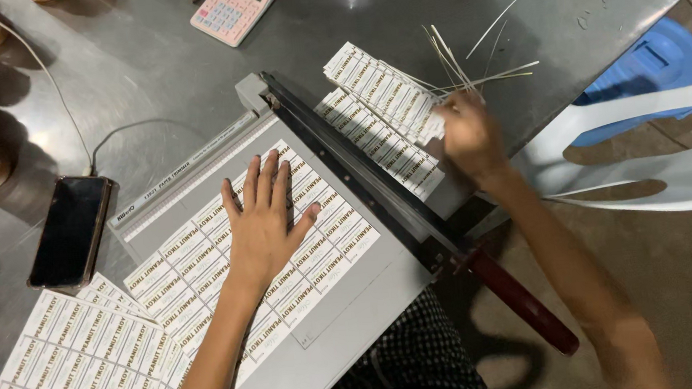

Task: The person aligns sheets of printed labels on a paper trimmer and cuts them into smaller strips using the trimmer's blade. The cut strips are stacked on the table. The person repeats this process with multiple sheets.

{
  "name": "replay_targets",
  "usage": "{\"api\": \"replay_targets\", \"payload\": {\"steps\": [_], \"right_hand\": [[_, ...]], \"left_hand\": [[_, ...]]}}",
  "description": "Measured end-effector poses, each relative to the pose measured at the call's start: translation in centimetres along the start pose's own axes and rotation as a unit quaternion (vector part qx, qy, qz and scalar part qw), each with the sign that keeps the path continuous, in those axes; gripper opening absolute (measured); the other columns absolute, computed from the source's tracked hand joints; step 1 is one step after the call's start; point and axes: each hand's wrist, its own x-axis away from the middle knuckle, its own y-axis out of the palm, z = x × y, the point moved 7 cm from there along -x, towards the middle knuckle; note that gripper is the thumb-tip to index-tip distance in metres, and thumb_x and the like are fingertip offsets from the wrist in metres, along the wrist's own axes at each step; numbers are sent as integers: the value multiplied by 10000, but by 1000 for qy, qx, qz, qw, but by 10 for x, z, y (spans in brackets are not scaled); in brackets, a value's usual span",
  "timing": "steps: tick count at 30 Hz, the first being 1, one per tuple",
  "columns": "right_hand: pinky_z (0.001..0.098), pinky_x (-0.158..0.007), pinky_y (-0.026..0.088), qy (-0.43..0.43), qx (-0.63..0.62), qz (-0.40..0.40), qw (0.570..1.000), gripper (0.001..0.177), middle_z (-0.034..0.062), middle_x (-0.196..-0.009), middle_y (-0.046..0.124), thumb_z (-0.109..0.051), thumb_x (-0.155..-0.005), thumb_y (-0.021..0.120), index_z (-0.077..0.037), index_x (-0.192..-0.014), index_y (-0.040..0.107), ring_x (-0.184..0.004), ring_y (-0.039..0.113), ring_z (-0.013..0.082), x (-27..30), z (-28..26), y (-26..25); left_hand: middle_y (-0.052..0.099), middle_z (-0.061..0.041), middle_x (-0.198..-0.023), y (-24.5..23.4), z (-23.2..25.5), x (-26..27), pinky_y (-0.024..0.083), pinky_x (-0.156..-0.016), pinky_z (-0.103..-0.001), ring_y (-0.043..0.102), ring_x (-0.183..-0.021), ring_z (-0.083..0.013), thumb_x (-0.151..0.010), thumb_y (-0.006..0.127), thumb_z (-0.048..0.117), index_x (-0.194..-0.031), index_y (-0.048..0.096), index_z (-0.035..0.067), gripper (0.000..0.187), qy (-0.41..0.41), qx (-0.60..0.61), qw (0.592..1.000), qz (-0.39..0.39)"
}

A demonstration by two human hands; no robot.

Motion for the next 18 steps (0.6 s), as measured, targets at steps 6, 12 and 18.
{"api": "replay_targets", "payload": {"steps": [6,12,18], "right_hand": [[438,-937,496,-23,6,-27,999,264,159,-1121,663,13,-927,610,3,-1185,663,-1039,613,333,10,-24,9],[464,-1019,444,17,42,-43,998,343,193,-1329,657,-86,-1004,592,8,-1333,613,-1202,617,345,-27,11,12],[427,-1046,500,282,-212,-294,888,683,170,-1273,709,-524,-1001,341,-87,-1499,505,-1197,671,309,-11,-54,-69]], "left_hand": [[356,-168,-1630,3,-2,-1,104,-1188,-704,258,-1535,-349,-978,540,555,-1500,457,-23,784,-2,-6,1000,-10],[308,-167,-1649,8,-3,-2,71,-1193,-699,211,-1547,-342,-991,472,581,-1521,411,-15,800,-8,-18,999,-35],[184,-205,-1686,30,15,-5,30,-1207,-656,101,-1572,-337,-1037,352,610,-1570,273,-64,863,5,-26,997,-69]]}}
